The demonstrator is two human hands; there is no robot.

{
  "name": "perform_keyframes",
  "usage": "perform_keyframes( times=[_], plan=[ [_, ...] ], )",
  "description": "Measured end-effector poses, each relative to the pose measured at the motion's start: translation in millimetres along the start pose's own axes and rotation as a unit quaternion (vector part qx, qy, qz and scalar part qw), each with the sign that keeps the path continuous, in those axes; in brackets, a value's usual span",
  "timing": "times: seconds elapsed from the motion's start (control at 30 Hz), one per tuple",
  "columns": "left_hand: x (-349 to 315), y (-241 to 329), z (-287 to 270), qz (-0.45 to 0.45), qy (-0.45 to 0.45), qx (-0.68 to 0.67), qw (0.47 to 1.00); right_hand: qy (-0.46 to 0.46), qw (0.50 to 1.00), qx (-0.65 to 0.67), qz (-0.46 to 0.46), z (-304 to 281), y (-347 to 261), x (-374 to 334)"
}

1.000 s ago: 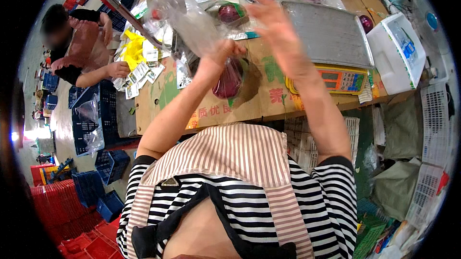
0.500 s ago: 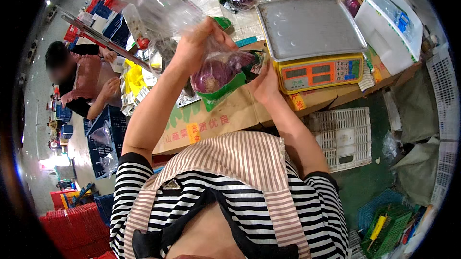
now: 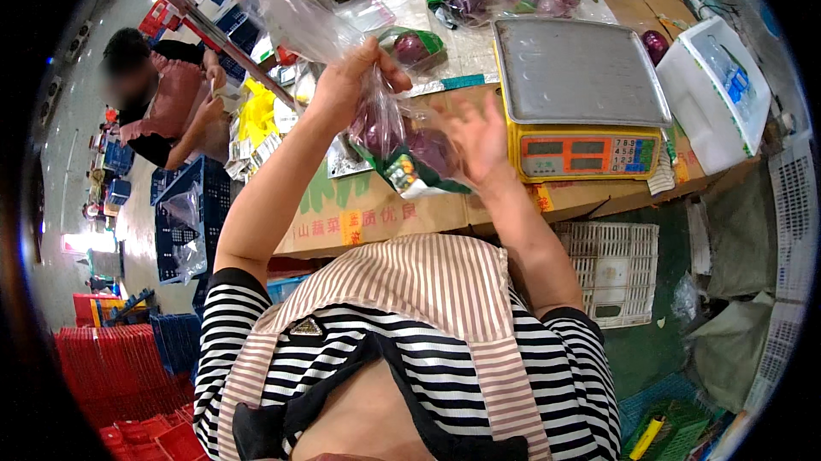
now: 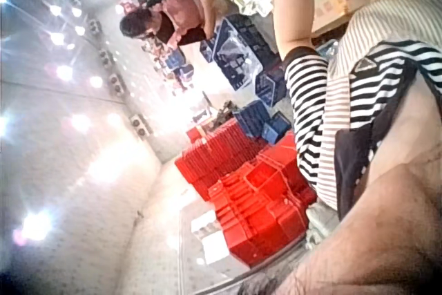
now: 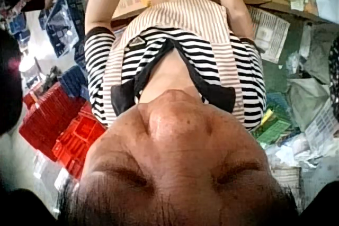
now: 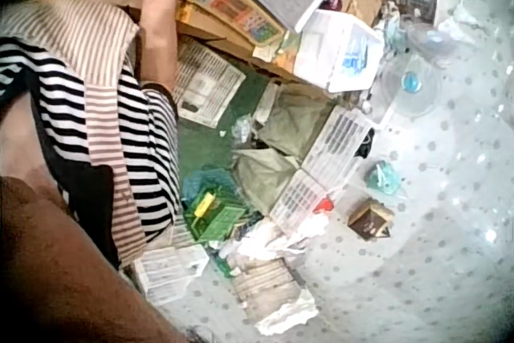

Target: The person places red onions into clear plastic bags, weighs them on a digital scale, and seals them using a heat-sealing machine. The sealed bags are then placed into a blue crate. The process is repeated continuously throughout the clip.

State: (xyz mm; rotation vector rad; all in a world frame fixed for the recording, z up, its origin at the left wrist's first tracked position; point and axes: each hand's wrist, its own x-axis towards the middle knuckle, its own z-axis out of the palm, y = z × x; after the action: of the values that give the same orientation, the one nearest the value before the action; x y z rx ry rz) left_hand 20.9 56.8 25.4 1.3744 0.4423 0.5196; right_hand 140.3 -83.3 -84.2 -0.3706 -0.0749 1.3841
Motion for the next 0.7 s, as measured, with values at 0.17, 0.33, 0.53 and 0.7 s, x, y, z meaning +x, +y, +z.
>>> perform_keyframes(
  times=[0.17,0.33,0.53,0.7],
  plan=[
    [-26,12,35,0.075,-0.094,0.122,0.985,-0.120,0.954,-0.258,-0.095,-11,-13,-13],
    [-33,-13,58,0.004,-0.118,0.065,0.991,-0.231,0.679,-0.693,0.068,33,-22,-8],
    [-41,-10,58,-0.064,-0.017,-0.267,0.962,-0.119,0.910,-0.367,0.149,31,32,-23],
    [-58,22,-45,0.144,0.255,-0.083,0.953,-0.382,0.804,-0.428,0.155,43,44,-13]
  ],
)
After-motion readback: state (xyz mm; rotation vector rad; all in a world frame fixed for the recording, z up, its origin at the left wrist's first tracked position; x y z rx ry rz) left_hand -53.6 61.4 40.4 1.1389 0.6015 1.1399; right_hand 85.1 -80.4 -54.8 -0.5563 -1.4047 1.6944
